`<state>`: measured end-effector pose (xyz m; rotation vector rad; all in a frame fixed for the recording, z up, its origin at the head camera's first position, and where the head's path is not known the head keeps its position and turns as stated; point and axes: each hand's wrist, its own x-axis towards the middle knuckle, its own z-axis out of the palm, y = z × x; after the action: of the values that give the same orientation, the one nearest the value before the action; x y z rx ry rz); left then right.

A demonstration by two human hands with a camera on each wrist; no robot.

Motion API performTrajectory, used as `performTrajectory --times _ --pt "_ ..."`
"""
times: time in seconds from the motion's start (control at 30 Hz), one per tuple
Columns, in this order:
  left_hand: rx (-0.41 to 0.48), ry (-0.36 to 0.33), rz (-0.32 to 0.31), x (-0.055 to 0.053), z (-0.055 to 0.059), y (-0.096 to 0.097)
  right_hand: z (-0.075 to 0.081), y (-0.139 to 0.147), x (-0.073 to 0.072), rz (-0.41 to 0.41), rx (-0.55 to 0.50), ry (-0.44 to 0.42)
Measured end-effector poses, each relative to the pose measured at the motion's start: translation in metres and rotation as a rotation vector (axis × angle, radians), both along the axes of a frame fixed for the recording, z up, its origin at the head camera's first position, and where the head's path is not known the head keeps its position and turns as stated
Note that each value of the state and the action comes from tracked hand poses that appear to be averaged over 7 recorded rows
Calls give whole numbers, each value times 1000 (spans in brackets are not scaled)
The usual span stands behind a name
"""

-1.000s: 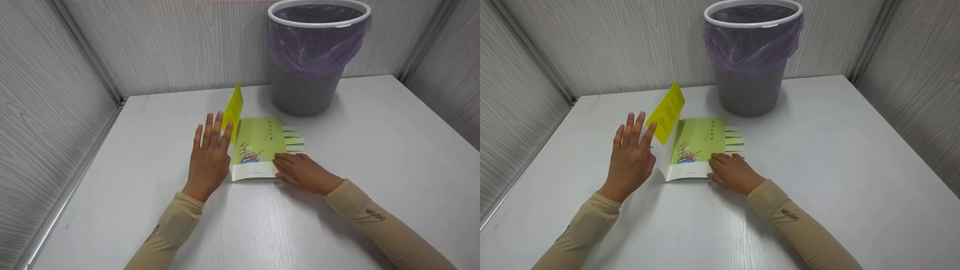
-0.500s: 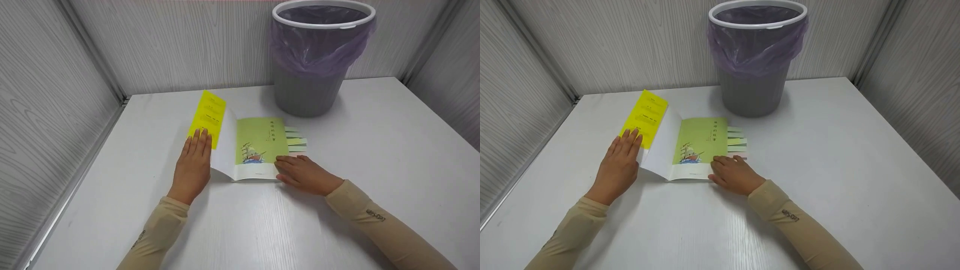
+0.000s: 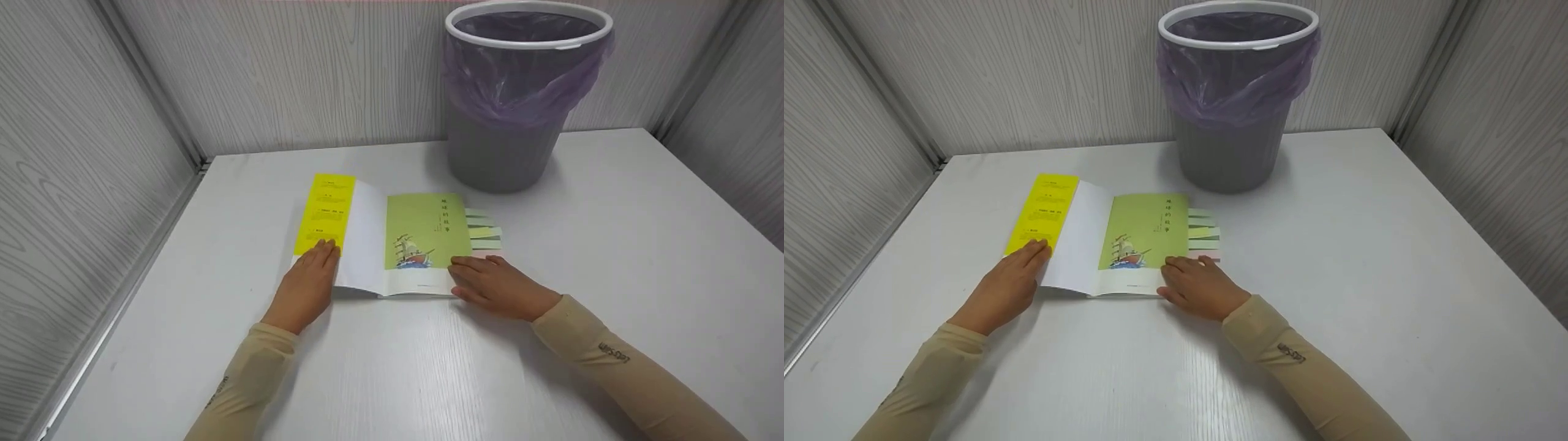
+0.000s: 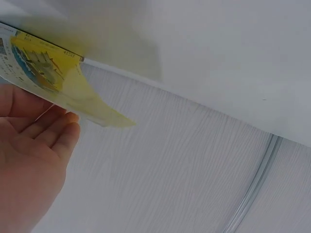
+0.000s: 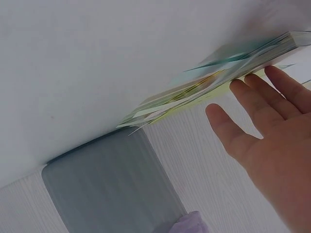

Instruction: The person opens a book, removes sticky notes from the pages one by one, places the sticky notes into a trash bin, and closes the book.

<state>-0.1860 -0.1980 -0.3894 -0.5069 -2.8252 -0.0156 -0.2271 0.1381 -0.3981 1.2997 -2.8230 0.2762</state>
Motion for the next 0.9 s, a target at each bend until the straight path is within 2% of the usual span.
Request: performTrajectory --times 0.2,0.53,0.73,0.9 --pt "-14 -35 3 0 -5 -3 -1 0 0 4 11 3" --pt "3 -214 43 -2 -8 -5 -1 5 -2 38 -9 -8" --pt "37 -257 27 -5 -11 -7 -3 8 -4 76 -41 6" --pt "39 -311 70 -7 -10 -4 -2 10 -5 83 -55 22"
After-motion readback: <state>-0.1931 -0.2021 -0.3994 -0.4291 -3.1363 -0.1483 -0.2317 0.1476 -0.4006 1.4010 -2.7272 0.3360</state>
